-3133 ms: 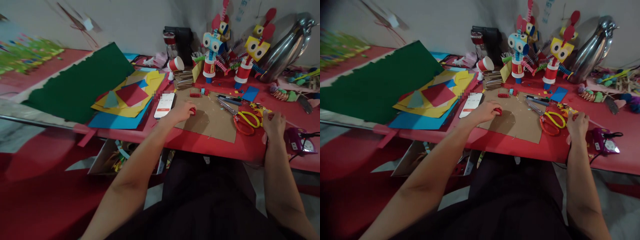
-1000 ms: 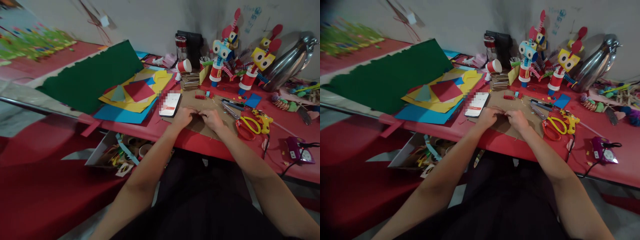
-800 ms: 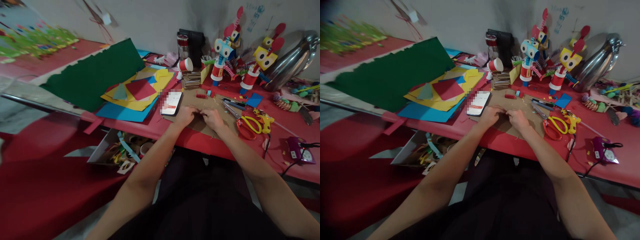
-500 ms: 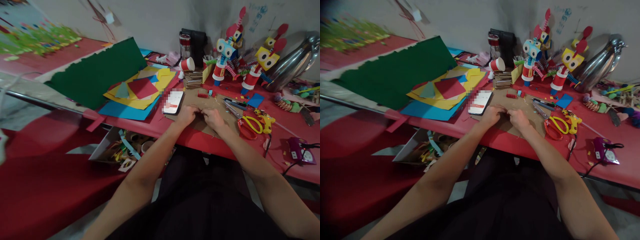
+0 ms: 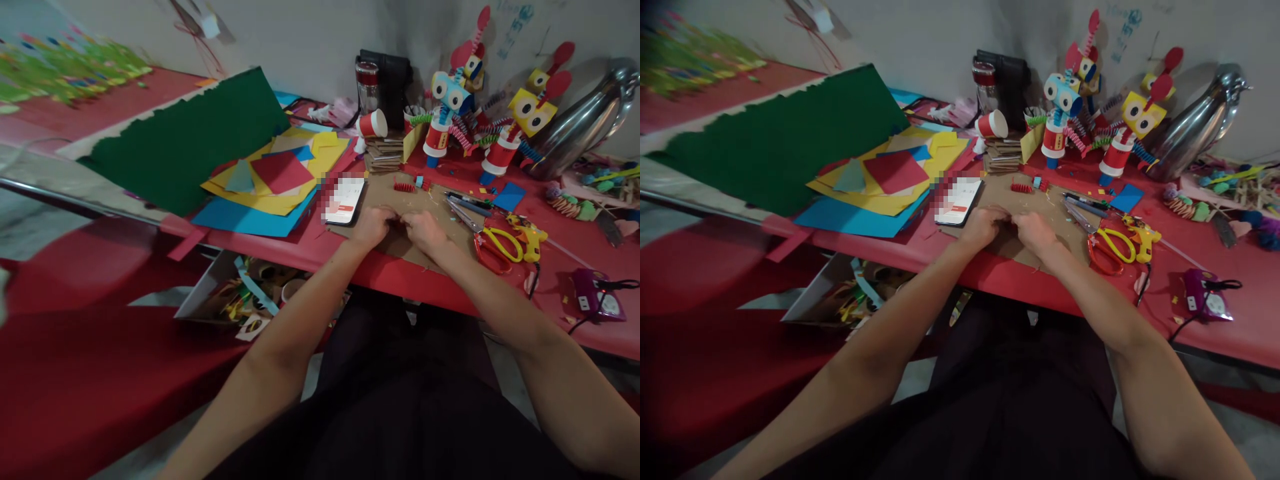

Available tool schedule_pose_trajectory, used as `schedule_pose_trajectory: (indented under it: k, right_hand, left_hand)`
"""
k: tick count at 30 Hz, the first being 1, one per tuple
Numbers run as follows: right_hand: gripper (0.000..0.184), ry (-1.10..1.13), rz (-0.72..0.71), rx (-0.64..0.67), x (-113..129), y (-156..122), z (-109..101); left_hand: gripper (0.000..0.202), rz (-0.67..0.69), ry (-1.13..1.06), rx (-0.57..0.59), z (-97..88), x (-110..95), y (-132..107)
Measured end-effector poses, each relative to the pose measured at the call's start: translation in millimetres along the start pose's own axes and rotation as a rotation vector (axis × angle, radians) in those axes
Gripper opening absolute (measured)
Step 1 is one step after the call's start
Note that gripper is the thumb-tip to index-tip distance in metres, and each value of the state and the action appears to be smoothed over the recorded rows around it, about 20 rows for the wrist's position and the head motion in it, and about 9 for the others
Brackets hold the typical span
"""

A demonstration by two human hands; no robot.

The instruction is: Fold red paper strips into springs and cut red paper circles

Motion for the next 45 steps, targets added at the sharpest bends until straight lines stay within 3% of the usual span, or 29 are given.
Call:
schedule_pose_trajectory:
  k: [4, 9, 22, 45]
  right_hand:
    - [0.036, -0.175, 0.041, 0.07, 6.0, -1.7, -4.9]
    - [0.038, -0.217, 0.03, 0.105, 10.7, -2.0, -5.5]
    - [0.035, -0.147, 0.035, 0.02, 12.2, -10.7, -4.4]
    - [0.039, 0.047, -0.041, -0.111, 2.5, -15.4, -2.9]
  left_hand:
    - [0.043, 0.023, 0.007, -0.028, 0.8, 2.0, 0.4]
    - [0.042, 0.026, 0.01, -0.044, 1.6, 3.8, -0.1]
    - [0.045, 0.0, 0.06, -0.041, 7.0, 14.6, 0.4]
    - [0.04, -0.025, 0.062, -0.117, 2.4, 12.8, -6.3]
Point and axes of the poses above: each hand's wrist, its own y-axis towards the middle knuckle, its own z-axis out of the palm, x = y × z, the point moved 7 cm from there along y, towards the middle knuckle, and after that the axes turned 3 degrees about x, right-handed, at the moved point
